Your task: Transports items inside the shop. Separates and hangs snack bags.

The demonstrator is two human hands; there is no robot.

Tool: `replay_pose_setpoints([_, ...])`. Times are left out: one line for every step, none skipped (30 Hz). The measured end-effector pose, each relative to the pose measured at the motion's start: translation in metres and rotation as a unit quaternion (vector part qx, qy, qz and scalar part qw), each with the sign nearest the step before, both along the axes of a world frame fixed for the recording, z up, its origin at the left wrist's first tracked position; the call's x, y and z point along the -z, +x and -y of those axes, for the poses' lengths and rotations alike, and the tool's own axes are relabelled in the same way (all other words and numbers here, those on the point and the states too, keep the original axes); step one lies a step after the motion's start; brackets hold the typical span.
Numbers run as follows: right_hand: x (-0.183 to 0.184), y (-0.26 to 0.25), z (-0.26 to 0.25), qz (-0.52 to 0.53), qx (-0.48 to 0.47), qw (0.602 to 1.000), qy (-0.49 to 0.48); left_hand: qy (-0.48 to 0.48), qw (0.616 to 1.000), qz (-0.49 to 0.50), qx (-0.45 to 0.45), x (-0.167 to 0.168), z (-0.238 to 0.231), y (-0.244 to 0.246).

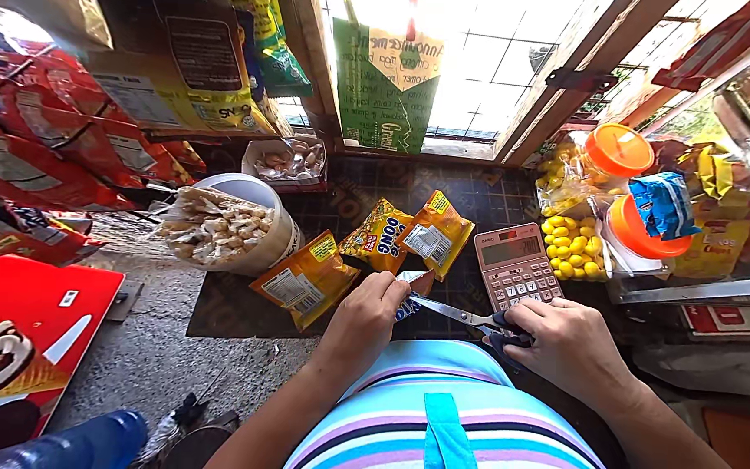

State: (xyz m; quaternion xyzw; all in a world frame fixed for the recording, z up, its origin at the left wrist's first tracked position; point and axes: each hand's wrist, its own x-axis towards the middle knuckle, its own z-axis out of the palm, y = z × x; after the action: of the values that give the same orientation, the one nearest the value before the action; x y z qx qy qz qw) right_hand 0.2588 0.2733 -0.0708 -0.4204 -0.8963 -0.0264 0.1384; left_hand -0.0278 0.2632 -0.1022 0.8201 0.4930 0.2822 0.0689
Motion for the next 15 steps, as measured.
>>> replay_pose_setpoints([-0.0002, -0.0003, -0.0001, 0.004, -0.002, 1.0, 0.006, -0.001, 1.0, -0.001, 0.0, 0.0001, 0.0, 0.0002])
replay_pose_setpoints([-0.0006, -0.0005, -0.0005, 0.008, -0.005, 1.0, 0.012, 0.0, 1.0, -0.001, 0.0, 0.0005, -0.0002, 0.0005])
replay_pose_setpoints([-0.001, -0.0007, -0.001, 0.011, -0.008, 1.0, 0.015, 0.003, 1.0, -0.001, -0.002, 0.001, -0.0005, 0.0008])
replay_pose_setpoints([-0.0012, -0.001, -0.0015, 0.012, -0.011, 1.0, 0.016, 0.007, 1.0, 0.0, -0.005, 0.0014, -0.0007, 0.0009])
replay_pose_setpoints([-0.0012, -0.0015, -0.002, 0.012, -0.014, 1.0, 0.017, 0.01, 1.0, 0.0, -0.006, 0.0017, -0.0007, 0.0008])
replay_pose_setpoints([-0.0009, -0.0018, -0.0025, 0.011, -0.016, 1.0, 0.018, 0.011, 1.0, 0.001, -0.006, 0.0022, -0.0009, 0.0007])
replay_pose_setpoints([-0.0002, -0.0021, -0.0031, 0.01, -0.019, 1.0, 0.019, 0.013, 1.0, 0.002, -0.006, 0.003, -0.0011, 0.0007])
replay_pose_setpoints([0.0009, -0.0022, -0.0035, 0.008, -0.021, 1.0, 0.02, 0.015, 1.0, 0.003, -0.007, 0.0042, -0.0012, 0.0006])
replay_pose_setpoints([0.0022, -0.0024, -0.004, 0.004, -0.024, 1.0, 0.019, 0.018, 1.0, 0.004, -0.008, 0.0053, -0.0012, 0.0005])
replay_pose_setpoints([0.0032, -0.0023, -0.0044, 0.002, -0.025, 1.0, 0.016, 0.021, 1.0, 0.005, -0.008, 0.0063, -0.0012, 0.0004])
replay_pose_setpoints([0.004, -0.0021, -0.0048, -0.001, -0.027, 1.0, 0.014, 0.023, 1.0, 0.006, -0.008, 0.0073, -0.0012, 0.0004])
replay_pose_setpoints([0.0048, -0.0019, -0.0053, -0.003, -0.029, 1.0, 0.011, 0.026, 1.0, 0.007, -0.008, 0.008, -0.0012, 0.0005])
replay_pose_setpoints([0.0055, -0.0017, -0.0057, -0.004, -0.032, 0.999, 0.009, 0.029, 1.0, 0.009, -0.008, 0.0086, -0.001, 0.0007])
replay_pose_setpoints([0.0059, -0.0017, -0.0061, -0.005, -0.035, 0.999, 0.007, 0.031, 0.999, 0.009, -0.008, 0.0092, -0.0008, 0.0007])
replay_pose_setpoints([0.0063, -0.0016, -0.0063, -0.007, -0.036, 0.999, 0.005, 0.032, 0.999, 0.009, -0.008, 0.0096, -0.0006, 0.0005])
